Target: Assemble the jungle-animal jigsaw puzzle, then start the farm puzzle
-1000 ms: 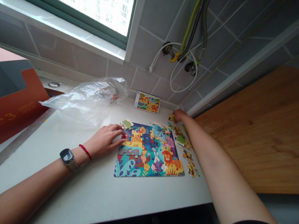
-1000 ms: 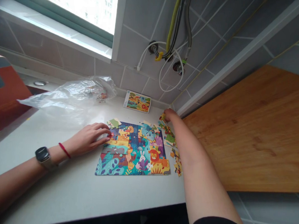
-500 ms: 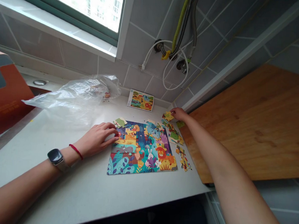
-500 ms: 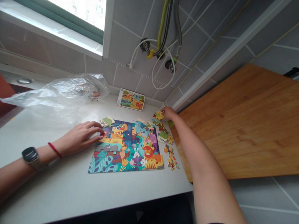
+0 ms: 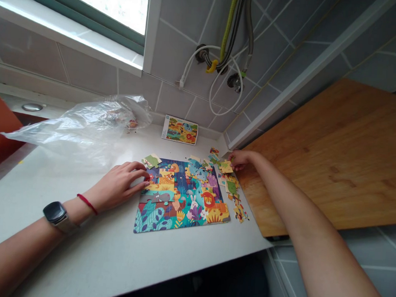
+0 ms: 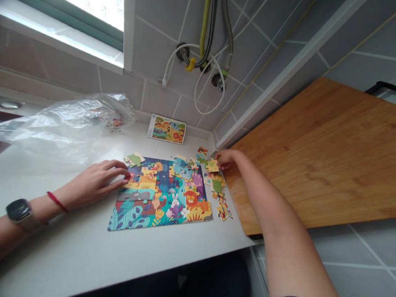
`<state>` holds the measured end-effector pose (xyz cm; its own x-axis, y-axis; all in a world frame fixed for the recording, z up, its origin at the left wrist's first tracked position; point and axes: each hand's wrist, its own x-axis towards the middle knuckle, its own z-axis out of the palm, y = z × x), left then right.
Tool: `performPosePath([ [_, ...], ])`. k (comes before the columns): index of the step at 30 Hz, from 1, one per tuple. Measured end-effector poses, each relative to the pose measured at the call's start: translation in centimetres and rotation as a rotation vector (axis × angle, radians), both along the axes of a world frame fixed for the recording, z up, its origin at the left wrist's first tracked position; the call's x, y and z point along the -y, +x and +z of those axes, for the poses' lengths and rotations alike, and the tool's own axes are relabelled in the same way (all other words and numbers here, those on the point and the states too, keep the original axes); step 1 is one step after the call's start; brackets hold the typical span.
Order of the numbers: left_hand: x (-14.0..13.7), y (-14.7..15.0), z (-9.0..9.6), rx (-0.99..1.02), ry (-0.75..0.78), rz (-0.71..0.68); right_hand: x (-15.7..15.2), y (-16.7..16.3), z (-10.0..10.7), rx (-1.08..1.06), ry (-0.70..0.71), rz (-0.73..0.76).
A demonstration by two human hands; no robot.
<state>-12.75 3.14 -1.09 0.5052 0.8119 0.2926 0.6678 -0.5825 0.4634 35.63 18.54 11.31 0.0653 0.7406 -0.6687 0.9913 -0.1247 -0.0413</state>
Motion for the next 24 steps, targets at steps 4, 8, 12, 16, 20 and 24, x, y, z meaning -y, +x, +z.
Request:
performPosePath([
  [4, 0.1, 0.1, 0.2, 0.022, 0.001, 0.004, 0.7, 0.3, 0.3, -0.018, -0.053, -0.061],
  [8, 0.1, 0.1, 0.3, 0.026, 0.003, 0.004, 1.6, 0.7, 0.8, -0.033, -0.095, -0.074],
  [12, -0.1, 0.0, 0.1, 0.021, 0.000, -0.003, 3.1, 1.3, 1.5, -0.054, -0.125, -0.061],
  [16, -0.2, -0.1, -0.1, 0.013, 0.005, -0.012, 5.1, 2.0, 2.1, -0.044, -0.189, -0.052],
  [20, -0.2, -0.2, -0.1, 0.011, 0.003, -0.020, 7.9, 2.9, 2.4, -0.059, -0.235, -0.065],
  [24, -0.2, -0.2, -0.3, 0.012, -0.004, -0.015, 12.2, 3.9, 2.5, -0.207, -0.032, 0.034],
])
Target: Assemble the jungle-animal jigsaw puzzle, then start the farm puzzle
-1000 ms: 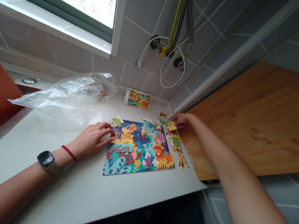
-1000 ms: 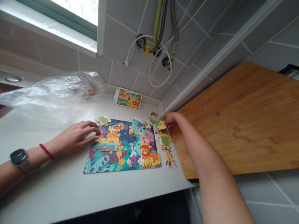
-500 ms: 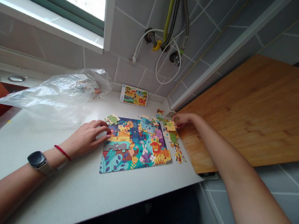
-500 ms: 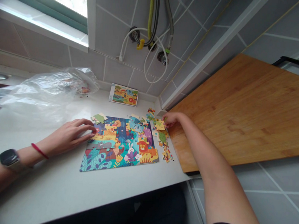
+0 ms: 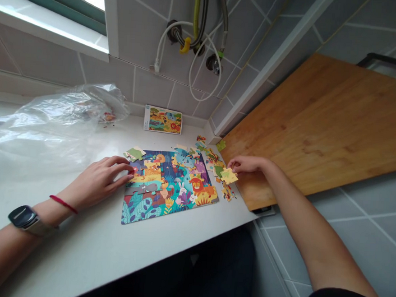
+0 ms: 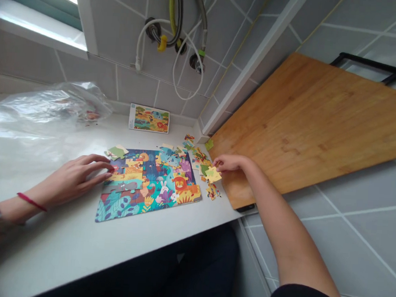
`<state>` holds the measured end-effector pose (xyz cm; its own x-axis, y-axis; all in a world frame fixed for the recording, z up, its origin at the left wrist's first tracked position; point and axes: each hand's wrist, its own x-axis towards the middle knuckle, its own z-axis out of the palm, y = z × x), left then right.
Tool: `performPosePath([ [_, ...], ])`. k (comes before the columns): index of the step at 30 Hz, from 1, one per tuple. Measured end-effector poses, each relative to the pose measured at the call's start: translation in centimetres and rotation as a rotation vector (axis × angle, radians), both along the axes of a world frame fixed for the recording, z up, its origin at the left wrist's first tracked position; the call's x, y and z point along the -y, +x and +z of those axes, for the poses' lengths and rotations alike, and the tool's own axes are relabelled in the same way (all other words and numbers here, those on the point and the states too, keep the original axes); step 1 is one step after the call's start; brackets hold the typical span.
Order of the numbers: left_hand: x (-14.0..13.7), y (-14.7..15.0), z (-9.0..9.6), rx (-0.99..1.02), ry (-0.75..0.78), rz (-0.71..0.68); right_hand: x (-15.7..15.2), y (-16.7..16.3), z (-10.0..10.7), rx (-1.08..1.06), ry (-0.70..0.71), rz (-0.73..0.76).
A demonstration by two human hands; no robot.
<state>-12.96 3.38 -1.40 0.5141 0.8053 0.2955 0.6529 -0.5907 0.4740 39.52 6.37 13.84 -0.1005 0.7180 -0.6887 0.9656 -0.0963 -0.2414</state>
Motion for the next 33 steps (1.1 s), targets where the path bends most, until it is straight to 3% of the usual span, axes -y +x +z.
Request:
performPosePath([
  [3, 0.0, 0.0, -0.3, 0.008, 0.002, 0.011, 5.0, 0.7, -0.4, -0.113, 0.272, 0.007],
  [5, 0.2, 0.0, -0.3, 0.016, 0.010, 0.019, 8.8, 1.2, -1.2, -0.158, 0.407, -0.078],
  [8, 0.6, 0.5, 0.5, 0.068, 0.073, 0.059, 13.8, 1.8, -3.5, -0.265, 0.547, -0.250],
  [11, 1.0, 2.7, 2.6, 0.114, 0.200, 0.135, 16.6, 1.8, -6.7, -0.456, 0.632, -0.415],
  [14, 0.7, 7.6, 5.3, 0.018, 0.157, -0.008, 17.1, 1.1, -10.0, -0.626, 0.665, -0.494],
  [18, -1.7, 17.1, 7.7, -0.249, 0.062, -0.231, 16.1, 0.4, -12.9, -0.784, 0.646, -0.576],
  [21, -5.1, 24.1, 8.2, -0.362, 0.004, -0.223, 15.4, 0.8, -13.6, -0.885, 0.634, -0.628],
  [24, -8.5, 29.2, 7.8, -0.436, 0.012, -0.208, 15.3, 1.4, -13.8, -0.982, 0.622, -0.615],
  [28, -11.0, 32.9, 6.7, -0.532, 0.012, -0.186, 15.6, 1.8, -13.9, -1.068, 0.629, -0.572],
  [33, -12.2, 34.4, 6.2, -0.620, 0.036, -0.170, 15.5, 1.9, -14.0, -1.152, 0.632, -0.539],
])
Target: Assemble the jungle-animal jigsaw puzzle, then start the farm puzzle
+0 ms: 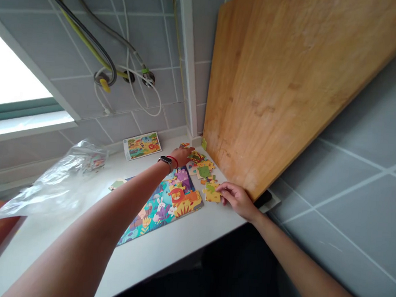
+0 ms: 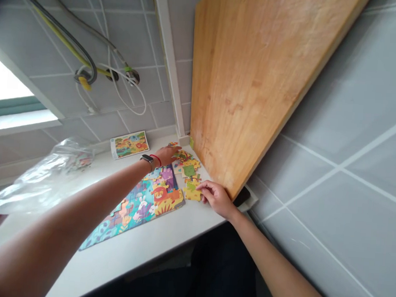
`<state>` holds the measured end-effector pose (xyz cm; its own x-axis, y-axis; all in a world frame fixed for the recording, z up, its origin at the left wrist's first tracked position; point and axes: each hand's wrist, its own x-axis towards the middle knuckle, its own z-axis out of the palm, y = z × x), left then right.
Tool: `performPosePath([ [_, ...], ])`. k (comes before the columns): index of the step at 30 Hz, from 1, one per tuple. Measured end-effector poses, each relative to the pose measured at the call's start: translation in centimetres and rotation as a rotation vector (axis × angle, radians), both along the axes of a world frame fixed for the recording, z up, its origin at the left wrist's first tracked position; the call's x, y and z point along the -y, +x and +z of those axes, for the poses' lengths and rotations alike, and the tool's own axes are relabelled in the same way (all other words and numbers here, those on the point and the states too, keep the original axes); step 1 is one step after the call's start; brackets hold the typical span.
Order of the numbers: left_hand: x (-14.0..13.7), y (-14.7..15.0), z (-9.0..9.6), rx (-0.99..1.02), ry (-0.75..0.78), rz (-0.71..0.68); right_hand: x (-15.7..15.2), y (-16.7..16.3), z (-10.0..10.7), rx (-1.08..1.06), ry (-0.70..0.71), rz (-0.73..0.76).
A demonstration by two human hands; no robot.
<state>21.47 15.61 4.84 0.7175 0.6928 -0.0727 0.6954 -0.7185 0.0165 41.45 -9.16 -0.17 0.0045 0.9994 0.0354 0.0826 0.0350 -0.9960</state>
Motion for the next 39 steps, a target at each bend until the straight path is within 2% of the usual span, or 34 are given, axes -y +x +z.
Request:
performPosePath([
  [6, -1.4, 0.7, 0.5, -0.096, 0.048, -0.049, -0.2, 0.0, -0.1, -0.053, 0.017, 0.000],
  [11, -1.4, 0.8, 0.2, -0.132, 0.088, -0.110, -0.2, 0.0, 0.1, -0.047, 0.010, 0.024],
  [18, -1.8, -0.3, 0.2, -0.072, 0.151, -0.029, -0.1, -0.1, 0.5, -0.026, 0.033, 0.025],
  [23, -2.4, -1.9, 1.7, -0.055, 0.163, -0.035, -0.2, -0.1, 0.4, -0.025, 0.038, 0.023],
  [28, -2.4, -4.6, 4.5, -0.014, 0.155, -0.134, -0.2, -0.2, 0.4, -0.027, 0.045, 0.002],
  [31, -0.9, -6.7, 5.9, 0.066, 0.158, -0.192, -0.2, -0.3, 0.4, -0.032, 0.056, -0.014],
  [34, 2.4, -8.9, 6.2, 0.216, 0.195, -0.202, -0.3, -0.2, 0.1, -0.055, 0.069, -0.010],
  [36, 5.4, -10.1, 5.7, 0.528, 0.066, -0.244, -0.4, -0.3, -0.1, -0.074, 0.084, -0.003],
  [39, 10.4, -11.0, 4.9, 0.714, -0.163, -0.249, -0.1, -1.0, -0.2, -0.072, 0.133, 0.011],
])
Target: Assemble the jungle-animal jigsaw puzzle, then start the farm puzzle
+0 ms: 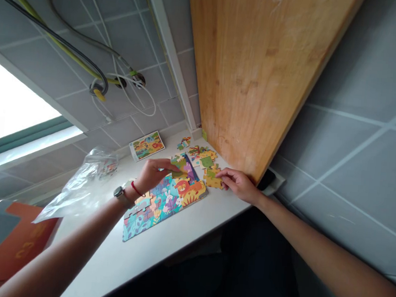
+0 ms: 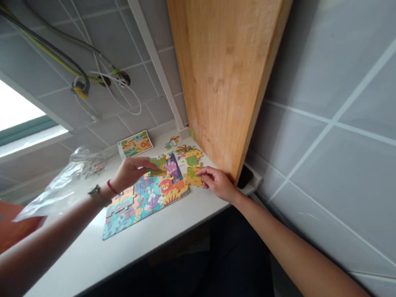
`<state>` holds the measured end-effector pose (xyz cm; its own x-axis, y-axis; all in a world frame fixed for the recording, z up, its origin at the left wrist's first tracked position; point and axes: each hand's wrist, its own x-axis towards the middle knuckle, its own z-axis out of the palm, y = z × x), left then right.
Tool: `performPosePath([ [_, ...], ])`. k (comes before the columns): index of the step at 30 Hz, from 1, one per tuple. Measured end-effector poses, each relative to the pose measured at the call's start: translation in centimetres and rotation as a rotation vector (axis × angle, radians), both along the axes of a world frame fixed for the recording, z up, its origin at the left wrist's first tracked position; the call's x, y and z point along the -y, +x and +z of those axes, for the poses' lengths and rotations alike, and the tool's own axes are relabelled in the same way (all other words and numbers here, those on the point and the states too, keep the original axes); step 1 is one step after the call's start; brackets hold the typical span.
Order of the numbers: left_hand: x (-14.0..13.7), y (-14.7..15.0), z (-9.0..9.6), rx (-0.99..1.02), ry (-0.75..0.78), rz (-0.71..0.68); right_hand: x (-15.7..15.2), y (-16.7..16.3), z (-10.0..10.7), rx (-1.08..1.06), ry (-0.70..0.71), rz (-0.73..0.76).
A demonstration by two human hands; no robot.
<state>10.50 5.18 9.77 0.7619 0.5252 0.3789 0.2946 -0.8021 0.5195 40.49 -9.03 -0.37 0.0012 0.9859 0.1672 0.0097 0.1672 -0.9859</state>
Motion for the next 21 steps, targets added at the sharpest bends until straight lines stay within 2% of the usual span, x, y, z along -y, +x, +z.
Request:
performPosePath([
  [3, 4.1, 0.1, -0.3, 0.006, -0.103, -0.053, 0.8, -1.4, 0.7, 0.019, 0.069, 0.049],
  [6, 6.3, 0.4, 0.0, -0.034, -0.146, -0.115, 1.8, -2.7, 1.8, 0.047, 0.150, 0.111],
  [10, 6.8, 0.0, 0.4, -0.058, -0.195, -0.109, 2.4, -3.1, 2.7, 0.046, 0.182, 0.079],
  [15, 7.0, -0.6, 0.7, -0.103, -0.246, -0.084, 2.2, -3.0, 2.7, 0.030, 0.176, 0.064],
  [21, 7.0, -0.4, 0.3, -0.106, -0.493, 0.005, 2.5, -2.7, 3.5, 0.139, 0.270, 0.045],
])
